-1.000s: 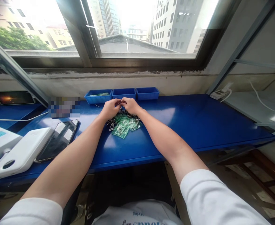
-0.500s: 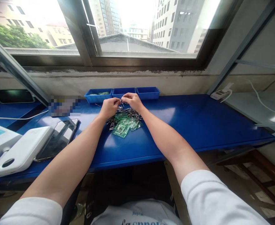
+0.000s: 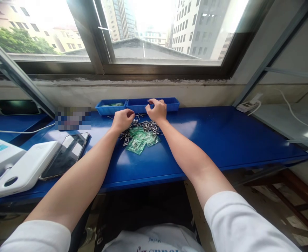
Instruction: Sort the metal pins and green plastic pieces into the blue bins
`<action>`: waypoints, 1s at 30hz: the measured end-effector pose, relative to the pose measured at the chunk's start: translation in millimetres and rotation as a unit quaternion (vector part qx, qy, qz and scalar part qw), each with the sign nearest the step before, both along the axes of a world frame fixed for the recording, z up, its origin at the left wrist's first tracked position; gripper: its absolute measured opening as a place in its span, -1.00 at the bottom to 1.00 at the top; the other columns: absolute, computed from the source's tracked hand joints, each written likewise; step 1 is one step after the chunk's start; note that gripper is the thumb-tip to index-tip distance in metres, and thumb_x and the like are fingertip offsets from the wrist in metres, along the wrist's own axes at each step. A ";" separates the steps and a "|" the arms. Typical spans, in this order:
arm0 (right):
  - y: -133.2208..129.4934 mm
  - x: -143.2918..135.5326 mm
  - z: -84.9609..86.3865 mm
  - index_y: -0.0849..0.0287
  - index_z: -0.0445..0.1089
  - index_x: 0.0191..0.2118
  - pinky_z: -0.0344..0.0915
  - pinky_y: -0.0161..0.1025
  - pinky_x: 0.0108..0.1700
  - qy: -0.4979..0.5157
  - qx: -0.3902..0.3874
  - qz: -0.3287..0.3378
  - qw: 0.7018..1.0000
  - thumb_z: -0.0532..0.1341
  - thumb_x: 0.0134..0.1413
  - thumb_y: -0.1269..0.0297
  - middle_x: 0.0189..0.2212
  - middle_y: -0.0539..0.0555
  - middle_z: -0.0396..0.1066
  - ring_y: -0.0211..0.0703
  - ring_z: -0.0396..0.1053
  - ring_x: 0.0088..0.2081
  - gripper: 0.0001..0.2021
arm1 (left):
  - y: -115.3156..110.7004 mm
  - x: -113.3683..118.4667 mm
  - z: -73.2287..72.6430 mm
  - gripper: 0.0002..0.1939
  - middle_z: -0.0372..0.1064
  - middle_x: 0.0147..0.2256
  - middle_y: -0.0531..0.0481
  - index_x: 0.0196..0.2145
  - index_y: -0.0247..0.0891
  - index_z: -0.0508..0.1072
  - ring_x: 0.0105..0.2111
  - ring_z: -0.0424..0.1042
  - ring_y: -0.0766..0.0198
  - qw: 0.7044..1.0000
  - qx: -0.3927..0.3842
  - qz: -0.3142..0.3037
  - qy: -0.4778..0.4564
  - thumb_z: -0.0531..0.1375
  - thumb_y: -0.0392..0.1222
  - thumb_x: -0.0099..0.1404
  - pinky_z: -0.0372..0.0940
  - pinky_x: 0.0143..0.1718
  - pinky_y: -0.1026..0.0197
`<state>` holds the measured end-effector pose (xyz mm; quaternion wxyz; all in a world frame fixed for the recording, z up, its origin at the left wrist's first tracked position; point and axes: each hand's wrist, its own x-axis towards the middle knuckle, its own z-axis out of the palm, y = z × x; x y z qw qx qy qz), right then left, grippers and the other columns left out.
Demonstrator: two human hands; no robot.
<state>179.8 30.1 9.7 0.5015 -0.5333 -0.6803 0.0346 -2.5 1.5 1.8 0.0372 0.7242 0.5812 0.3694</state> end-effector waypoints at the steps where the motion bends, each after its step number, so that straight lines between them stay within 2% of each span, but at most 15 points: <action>1: 0.6 2.2 0.1 0.17 0.46 -0.11 0.14 -0.01 0.11 -0.024 -0.009 -0.027 0.999 0.12 0.03 0.24 -0.17 0.12 0.50 0.03 0.27 -0.01 -0.68 | -0.4 0.2 0.2 -0.75 0.54 -0.25 -0.06 -0.21 -0.23 0.55 -0.24 0.48 0.15 1.000 -0.004 0.002 0.003 0.11 -0.15 0.25 0.31 -0.14 0.20; 5: 6.6 12.9 -2.0 0.20 0.39 0.03 0.04 0.14 0.13 -0.086 -0.079 -0.108 0.987 0.13 0.02 0.25 -0.09 0.20 0.47 0.16 0.18 0.07 -0.58 | -1.8 0.4 1.3 -0.75 0.54 -0.24 -0.07 -0.22 -0.22 0.55 -0.22 0.48 0.13 1.000 -0.019 0.002 0.009 0.11 -0.17 0.23 0.31 -0.13 0.19; 9: 13.3 24.8 -6.4 0.25 0.30 0.13 0.04 0.20 0.09 -0.108 -0.134 -0.146 0.974 0.17 -0.02 0.21 -0.01 0.26 0.41 0.26 0.11 0.11 -0.46 | -0.4 0.0 0.4 -0.76 0.54 -0.23 -0.06 -0.22 -0.22 0.55 -0.20 0.48 0.11 1.000 -0.026 -0.004 0.017 0.12 -0.17 0.22 0.31 -0.13 0.18; 16: 17.8 30.6 -11.0 0.22 0.23 0.15 0.08 0.21 0.06 -0.155 -0.169 -0.142 0.963 0.19 -0.05 0.17 0.22 0.24 0.16 0.29 0.03 0.12 -0.41 | 2.6 0.0 -3.2 -0.66 0.52 -0.26 -0.08 -0.06 -0.26 0.46 -0.22 0.47 0.10 0.999 -0.041 0.020 0.007 0.13 -0.11 0.24 0.31 -0.15 0.17; 21: 18.3 27.4 -13.3 0.18 0.12 0.23 0.09 0.24 0.07 -0.167 -0.181 -0.130 0.960 0.23 -0.06 0.15 0.33 0.27 -0.09 0.32 0.00 0.14 -0.31 | 5.7 -2.0 -6.9 -0.69 0.52 -0.26 -0.07 -0.10 -0.24 0.47 -0.22 0.47 0.11 0.999 -0.045 0.007 0.025 0.15 -0.13 0.22 0.31 -0.15 0.17; 23: 15.7 21.9 -12.7 0.20 0.15 0.22 0.09 0.23 0.09 -0.166 -0.151 -0.118 0.967 0.22 -0.03 0.17 0.29 0.29 -0.04 0.31 0.00 0.15 -0.35 | 7.5 -2.8 -8.8 -0.70 0.52 -0.24 -0.06 -0.11 -0.23 0.48 -0.20 0.47 0.12 0.998 -0.043 0.002 0.035 0.15 -0.13 0.21 0.31 -0.14 0.17; 26: 9.4 8.2 -10.5 0.26 0.34 0.05 0.13 0.12 0.11 -0.172 -0.095 -0.071 0.978 0.17 0.03 0.22 0.10 0.30 0.24 0.22 0.10 0.11 -0.56 | 9.0 -3.4 -10.4 -0.70 0.53 -0.21 -0.07 -0.12 -0.23 0.48 -0.18 0.47 0.12 0.998 -0.041 -0.005 0.045 0.15 -0.12 0.21 0.32 -0.13 0.17; 28: 5.8 -2.1 -9.7 0.28 0.44 -0.12 0.17 0.01 0.10 -0.187 -0.086 -0.025 0.978 0.16 0.04 0.24 -0.09 0.26 0.38 0.15 0.20 0.04 -0.69 | 9.0 -3.6 -10.6 -0.70 0.53 -0.20 -0.07 -0.13 -0.23 0.49 -0.17 0.47 0.11 0.998 -0.039 -0.007 0.049 0.15 -0.11 0.21 0.32 -0.12 0.17; 30: 3.7 -10.4 -10.3 0.28 0.48 -0.20 0.20 -0.08 0.07 -0.199 -0.110 0.017 0.974 0.16 0.06 0.19 -0.19 0.24 0.44 0.11 0.28 -0.03 -0.71 | 8.8 -3.7 -10.4 -0.70 0.53 -0.19 -0.08 -0.13 -0.23 0.49 -0.16 0.47 0.10 0.998 -0.038 -0.007 0.052 0.14 -0.11 0.21 0.32 -0.11 0.17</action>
